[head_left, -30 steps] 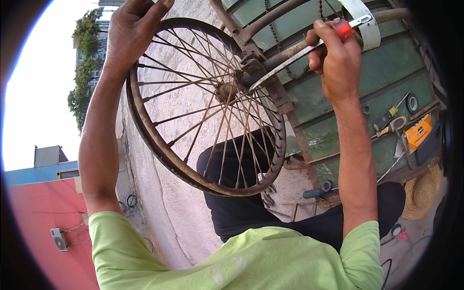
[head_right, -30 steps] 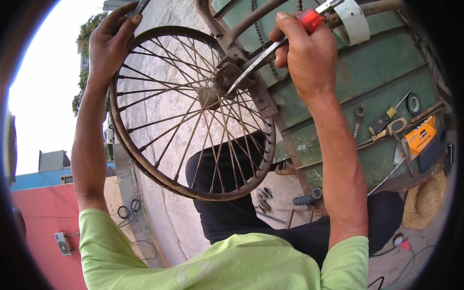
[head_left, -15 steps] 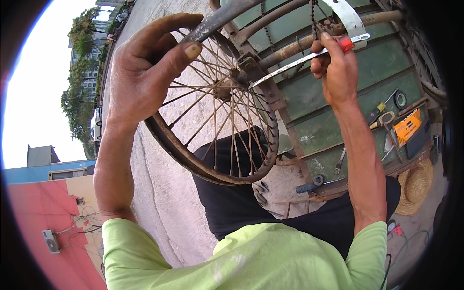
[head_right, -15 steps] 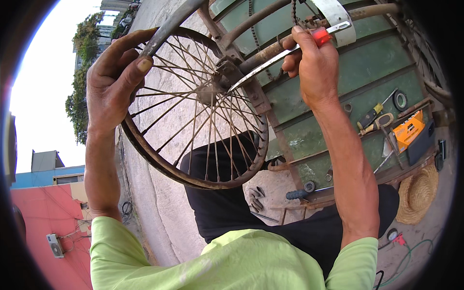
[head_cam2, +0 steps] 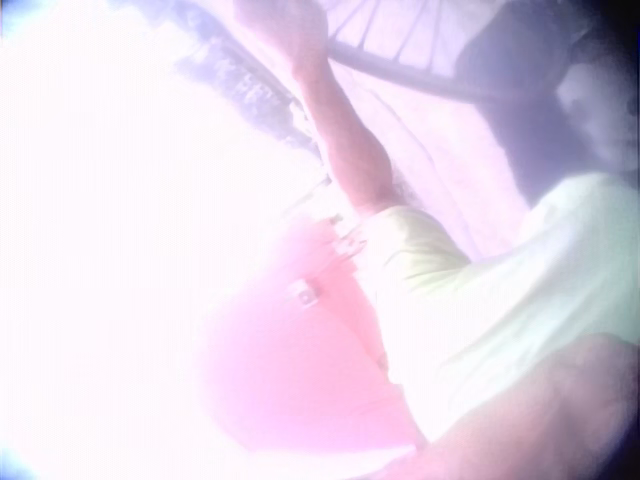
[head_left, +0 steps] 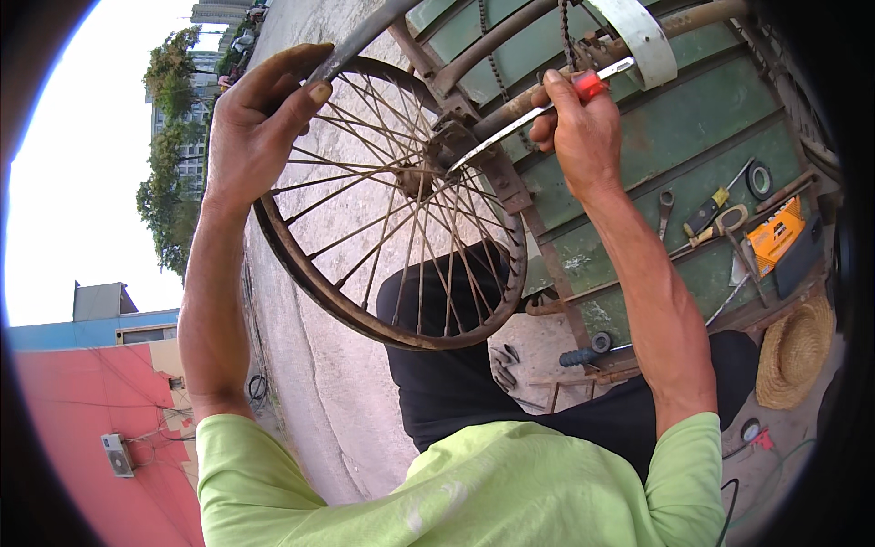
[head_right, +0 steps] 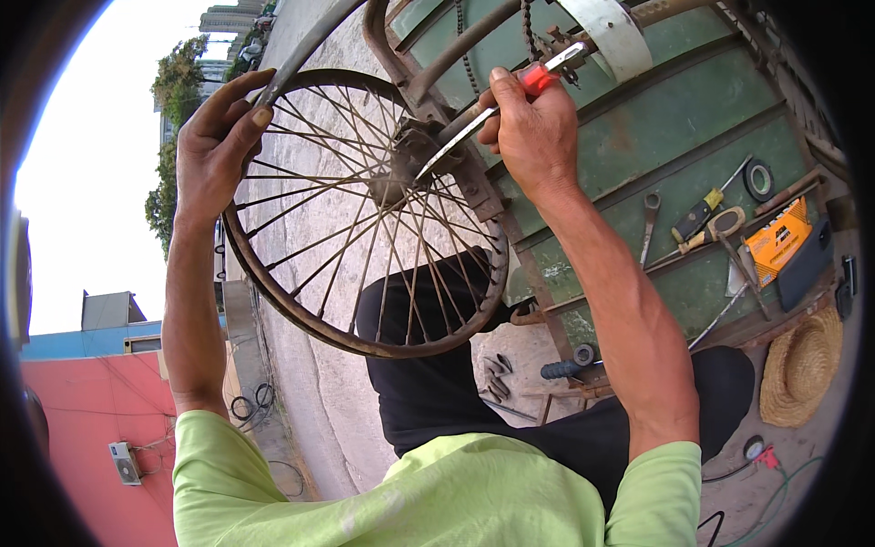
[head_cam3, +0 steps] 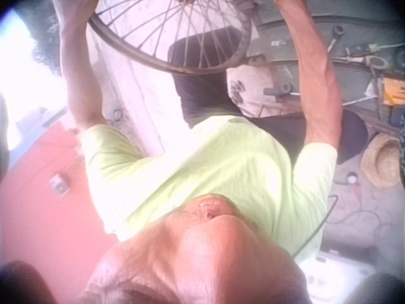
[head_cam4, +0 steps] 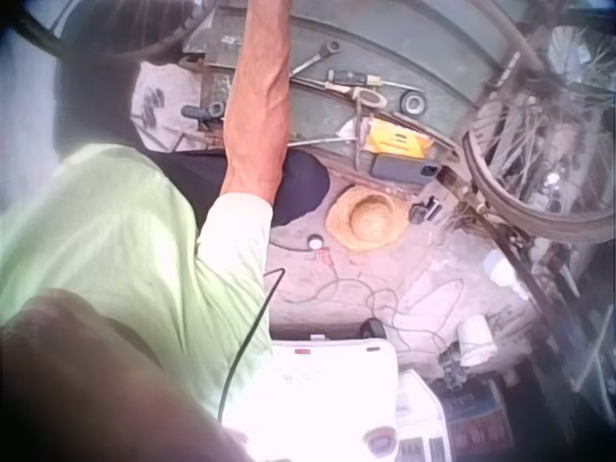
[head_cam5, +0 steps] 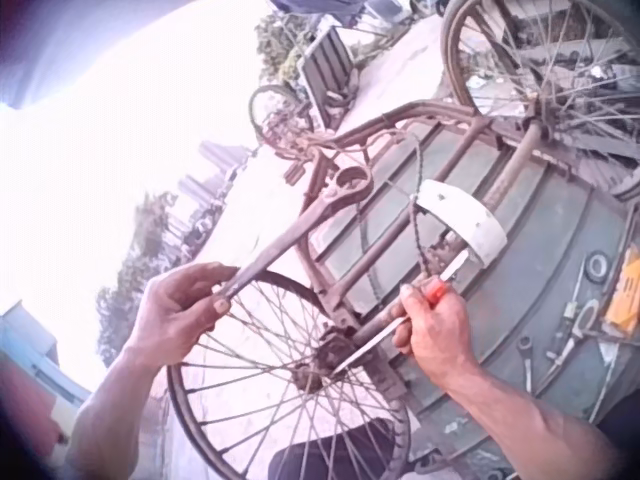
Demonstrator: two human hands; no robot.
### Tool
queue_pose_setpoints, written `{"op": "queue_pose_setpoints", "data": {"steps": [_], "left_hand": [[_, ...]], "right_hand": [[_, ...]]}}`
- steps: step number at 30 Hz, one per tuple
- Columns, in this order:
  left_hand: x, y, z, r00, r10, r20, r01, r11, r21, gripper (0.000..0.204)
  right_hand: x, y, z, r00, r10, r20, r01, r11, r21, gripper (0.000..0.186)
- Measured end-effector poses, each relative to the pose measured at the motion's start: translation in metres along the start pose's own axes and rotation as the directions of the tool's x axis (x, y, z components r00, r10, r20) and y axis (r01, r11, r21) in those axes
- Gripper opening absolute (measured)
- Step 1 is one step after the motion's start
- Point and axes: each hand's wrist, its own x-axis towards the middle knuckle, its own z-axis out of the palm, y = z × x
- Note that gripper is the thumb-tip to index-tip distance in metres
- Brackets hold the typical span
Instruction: The person uses a screwdriver and wrench to adjust the rear wheel hub of a bicycle. They tighten bolts and rotate the wheel to check alignment while seated on the ground.
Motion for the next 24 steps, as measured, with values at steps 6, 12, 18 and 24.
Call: {"op": "queue_pose_setpoints", "data": {"steps": [6,12,18,24], "left_hand": [[0.002,0.004,0.002,1.000,0.001,0.018,-0.001,1.000,-0.008,0.039],[0.002,-0.003,0.001,0.999,0.015,0.033,-0.015,1.000,-0.005,0.040],[0.013,0.027,0.007,0.996,0.015,0.083,-0.014,1.000,-0.015,0.040],[0.036,0.069,0.007,0.941,0.198,0.276,-0.234,0.967,0.105,0.033]], "right_hand": [[0.001,0.009,0.003,0.999,-0.026,0.025,0.026,1.000,-0.015,0.035],[-0.005,0.006,0.006,0.992,-0.121,0.046,0.125,0.987,-0.096,0.034],[-0.005,0.002,0.008,0.995,-0.089,0.040,0.091,0.995,-0.050,0.032],[-0.001,0.007,0.007,0.980,-0.190,0.062,0.198,0.964,-0.176,0.031]]}}
